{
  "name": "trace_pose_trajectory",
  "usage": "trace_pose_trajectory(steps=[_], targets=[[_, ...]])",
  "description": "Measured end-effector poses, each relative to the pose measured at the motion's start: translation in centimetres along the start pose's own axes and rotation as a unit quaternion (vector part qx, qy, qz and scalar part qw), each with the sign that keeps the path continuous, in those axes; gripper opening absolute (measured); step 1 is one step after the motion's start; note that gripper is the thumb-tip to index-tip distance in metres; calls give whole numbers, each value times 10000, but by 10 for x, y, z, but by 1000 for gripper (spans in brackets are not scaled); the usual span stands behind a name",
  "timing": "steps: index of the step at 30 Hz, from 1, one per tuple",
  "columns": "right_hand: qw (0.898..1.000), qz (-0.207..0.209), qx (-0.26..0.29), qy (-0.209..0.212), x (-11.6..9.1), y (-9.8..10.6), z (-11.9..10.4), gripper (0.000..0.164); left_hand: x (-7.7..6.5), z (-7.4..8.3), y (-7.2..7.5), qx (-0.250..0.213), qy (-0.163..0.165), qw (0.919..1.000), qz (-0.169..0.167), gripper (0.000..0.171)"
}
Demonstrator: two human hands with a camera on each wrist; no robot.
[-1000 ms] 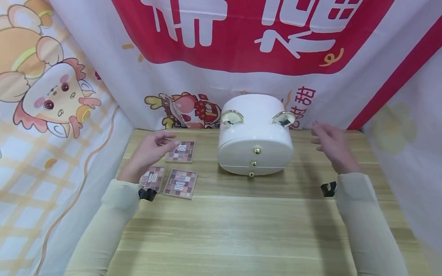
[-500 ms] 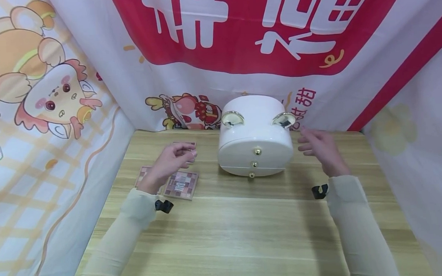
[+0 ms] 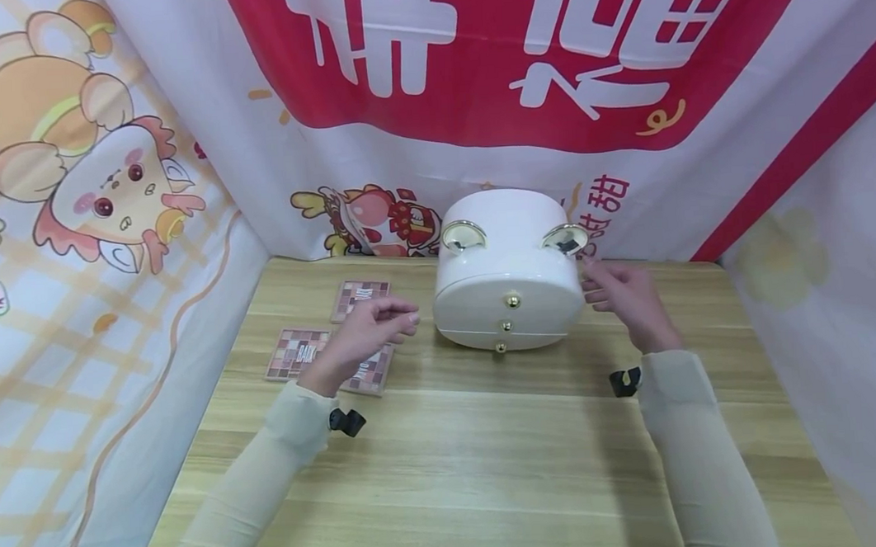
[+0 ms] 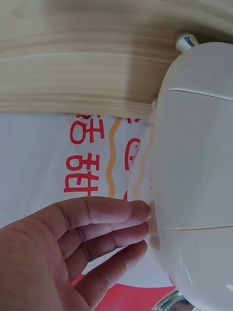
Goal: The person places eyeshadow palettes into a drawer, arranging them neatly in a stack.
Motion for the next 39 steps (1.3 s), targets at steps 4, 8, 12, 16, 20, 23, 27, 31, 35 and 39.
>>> trace_pose_trajectory(steps=[4,8,12,16,20,23,27,31,35,39], targets=[[9998,72,-200,-6,0,-1,1,60,1,-1,-12,-140,162,9997,-86,37],[9991,112,-419,-36,-1,-2,2,60,5,-2,-27,-320,198,9990,-249,34],[9991,139,-399,-42,-2,-4,3,57,12,-1,-43,-641,71,9970,-430,36],[9994,167,-289,6,-3,-5,2,53,17,3,-56,-1030,-37,9933,-520,40],[9991,212,-355,-37,-3,-4,3,57,23,7,-66,-1382,-43,9889,-535,38],[9987,252,-412,-147,-3,-3,5,65,27,11,-73,-1627,-20,9850,-575,37],[9980,286,-513,-230,-3,-2,7,73,30,16,-81,-1920,46,9794,-620,37],[9975,295,-588,-262,-2,-2,7,75,34,16,-88,-2268,186,9721,-573,37],[9972,276,-614,-327,-2,-2,9,76,37,14,-97,-2621,342,9629,-549,37],[9969,271,-643,-355,-2,-2,9,77,38,15,-106,-2985,430,9517,-583,35]])
Point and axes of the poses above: each hand's wrist, its own x-axis towards the middle knuckle, its own y-axis out of the back of the hand, z = x × y, the point moved 8 cm from there along x, towards the middle knuckle, and after that the axes turned 3 degrees about -z, right-handed, at the moved point
